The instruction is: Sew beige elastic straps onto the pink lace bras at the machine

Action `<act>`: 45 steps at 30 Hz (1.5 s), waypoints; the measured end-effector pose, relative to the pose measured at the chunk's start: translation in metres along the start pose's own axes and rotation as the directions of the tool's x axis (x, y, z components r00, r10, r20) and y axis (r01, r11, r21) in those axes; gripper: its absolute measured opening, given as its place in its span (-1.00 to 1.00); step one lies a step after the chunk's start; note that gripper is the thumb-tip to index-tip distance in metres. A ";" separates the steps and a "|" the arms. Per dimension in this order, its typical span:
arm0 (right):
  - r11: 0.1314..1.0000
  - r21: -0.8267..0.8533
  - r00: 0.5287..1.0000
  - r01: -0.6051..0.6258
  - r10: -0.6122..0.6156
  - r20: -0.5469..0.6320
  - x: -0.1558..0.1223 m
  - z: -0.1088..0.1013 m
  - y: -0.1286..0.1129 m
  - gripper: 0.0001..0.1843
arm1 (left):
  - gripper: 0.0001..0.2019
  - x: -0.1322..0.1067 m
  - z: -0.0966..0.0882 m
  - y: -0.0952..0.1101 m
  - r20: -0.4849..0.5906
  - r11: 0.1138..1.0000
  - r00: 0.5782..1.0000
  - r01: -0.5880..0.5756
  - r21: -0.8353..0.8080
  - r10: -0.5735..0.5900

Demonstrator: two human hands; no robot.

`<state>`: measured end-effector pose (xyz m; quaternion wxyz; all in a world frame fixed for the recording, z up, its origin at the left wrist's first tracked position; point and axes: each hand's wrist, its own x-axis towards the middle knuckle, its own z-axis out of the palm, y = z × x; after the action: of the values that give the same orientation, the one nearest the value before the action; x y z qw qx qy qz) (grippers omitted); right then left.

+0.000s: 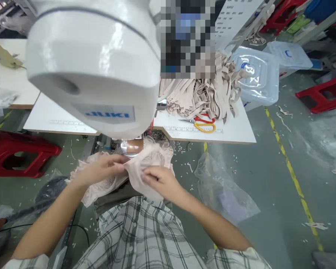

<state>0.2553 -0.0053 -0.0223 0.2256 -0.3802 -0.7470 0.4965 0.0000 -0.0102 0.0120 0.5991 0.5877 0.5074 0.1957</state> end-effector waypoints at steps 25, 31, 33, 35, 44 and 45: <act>0.979 -0.094 0.928 0.182 -0.203 -0.314 0.036 0.109 0.067 -0.82 | -0.58 0.012 0.062 -0.093 -0.502 0.986 0.860 0.013 -0.164 -0.095; 0.977 -0.143 0.906 0.160 -0.203 -0.373 0.023 0.081 0.051 -0.80 | -0.68 0.008 0.060 -0.072 -0.576 0.988 0.815 -0.041 -0.152 -0.054; 0.975 -0.180 0.918 0.127 -0.185 -0.351 0.026 0.075 0.041 -0.73 | -0.70 0.002 0.057 -0.064 -0.546 0.991 0.837 -0.050 -0.123 -0.026; 0.977 -0.197 0.947 0.079 -0.135 -0.292 0.033 0.072 0.034 -0.68 | -0.70 -0.002 0.056 -0.057 -0.519 0.993 0.854 -0.042 -0.115 -0.024; 0.954 -0.267 0.915 0.137 -0.226 -0.335 0.038 0.084 0.038 -0.74 | -0.68 0.010 0.059 -0.053 -0.527 0.996 0.846 0.056 -0.065 -0.082; 0.945 -0.284 0.921 0.165 -0.250 -0.299 0.036 0.083 0.040 -0.73 | -0.67 0.013 0.059 -0.054 -0.538 0.997 0.839 0.061 -0.050 -0.078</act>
<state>0.1872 -0.0153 -0.0941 0.3490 -0.4017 -0.7920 0.2991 0.0355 -0.0416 -0.0543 0.4480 0.4808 0.6732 0.3389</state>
